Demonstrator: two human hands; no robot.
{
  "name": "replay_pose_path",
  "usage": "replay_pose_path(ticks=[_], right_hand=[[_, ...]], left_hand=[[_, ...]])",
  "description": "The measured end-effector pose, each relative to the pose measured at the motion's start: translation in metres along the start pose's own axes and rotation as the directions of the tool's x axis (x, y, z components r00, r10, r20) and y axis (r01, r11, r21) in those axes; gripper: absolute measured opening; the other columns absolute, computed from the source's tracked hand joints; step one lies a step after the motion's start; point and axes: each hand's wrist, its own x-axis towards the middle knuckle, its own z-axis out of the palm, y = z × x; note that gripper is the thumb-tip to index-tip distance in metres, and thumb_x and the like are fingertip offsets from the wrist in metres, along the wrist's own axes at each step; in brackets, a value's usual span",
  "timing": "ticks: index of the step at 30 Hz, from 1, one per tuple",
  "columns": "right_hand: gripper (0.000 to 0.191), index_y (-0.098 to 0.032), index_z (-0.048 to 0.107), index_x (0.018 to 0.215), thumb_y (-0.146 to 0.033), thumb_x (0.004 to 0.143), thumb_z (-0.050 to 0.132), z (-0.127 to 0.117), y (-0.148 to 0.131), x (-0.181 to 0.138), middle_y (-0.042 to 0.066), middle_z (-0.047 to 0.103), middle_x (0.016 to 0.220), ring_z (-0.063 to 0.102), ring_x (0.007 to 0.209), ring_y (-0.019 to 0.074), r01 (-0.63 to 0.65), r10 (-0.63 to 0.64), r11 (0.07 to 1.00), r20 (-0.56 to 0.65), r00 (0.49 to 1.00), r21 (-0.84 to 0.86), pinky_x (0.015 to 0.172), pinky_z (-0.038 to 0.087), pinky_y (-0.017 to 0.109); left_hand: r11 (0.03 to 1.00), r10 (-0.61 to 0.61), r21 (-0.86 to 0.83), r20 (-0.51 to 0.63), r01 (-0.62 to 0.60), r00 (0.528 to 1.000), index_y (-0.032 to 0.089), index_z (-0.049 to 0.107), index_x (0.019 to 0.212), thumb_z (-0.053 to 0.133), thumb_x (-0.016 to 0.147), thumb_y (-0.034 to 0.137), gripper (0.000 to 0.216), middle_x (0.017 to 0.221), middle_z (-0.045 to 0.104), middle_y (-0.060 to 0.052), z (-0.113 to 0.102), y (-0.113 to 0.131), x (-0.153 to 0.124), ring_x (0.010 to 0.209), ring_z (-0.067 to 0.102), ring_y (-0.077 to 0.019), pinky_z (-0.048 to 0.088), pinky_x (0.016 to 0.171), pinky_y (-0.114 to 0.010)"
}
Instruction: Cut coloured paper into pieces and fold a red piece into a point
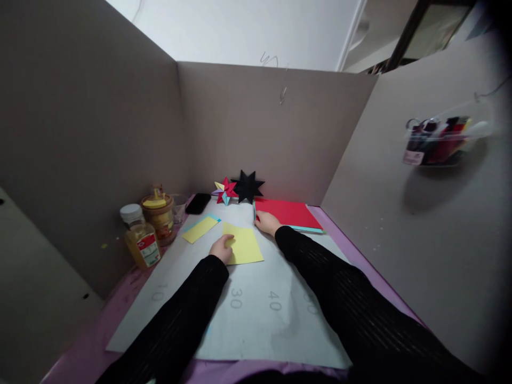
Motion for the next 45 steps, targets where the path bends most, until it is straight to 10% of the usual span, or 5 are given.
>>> replay_pose_path(ticks=[23, 33, 45], right_hand=[[0.035, -0.017, 0.055, 0.114, -0.014, 0.085, 0.035, -0.017, 0.041, -0.016, 0.015, 0.065, 0.099, 0.060, 0.093, 0.0263, -0.200, 0.193, 0.975, -0.082, 0.978, -0.098, 0.072, 0.042, 0.032], [0.043, -0.023, 0.061, 0.109, -0.051, 0.088, 0.036, -0.018, 0.043, -0.057, 0.008, 0.065, 0.109, 0.057, 0.103, 0.0215, 0.089, -0.089, 0.994, 0.004, 0.996, -0.062, 0.085, 0.039, 0.027], [0.046, -0.018, 0.051, 0.124, -0.040, 0.084, 0.047, -0.005, 0.036, -0.055, 0.010, 0.056, 0.124, 0.049, 0.115, 0.0234, 0.128, -0.125, 0.992, -0.123, 0.985, 0.014, 0.094, 0.037, 0.030]], left_hand=[[0.999, 0.017, 0.047, 0.016, -0.018, 1.000, 0.020, 0.060, 0.110, 0.050, 0.064, 0.002, 0.050, 0.112, 0.063, -0.006, 0.000, 0.000, -0.001, 0.105, 0.056, -0.0223, 0.040, 0.091, -0.030], [0.998, 0.001, 0.068, 0.013, -0.002, 1.000, 0.021, 0.060, 0.110, 0.050, 0.064, 0.003, 0.050, 0.112, 0.063, -0.006, 0.001, 0.000, 0.001, 0.102, 0.057, -0.0230, 0.042, 0.088, -0.030], [0.999, -0.003, 0.033, 0.006, 0.003, 1.000, 0.021, 0.061, 0.107, 0.050, 0.062, 0.002, 0.050, 0.111, 0.064, -0.004, 0.000, 0.001, 0.000, 0.102, 0.057, -0.0213, 0.042, 0.087, -0.028]])
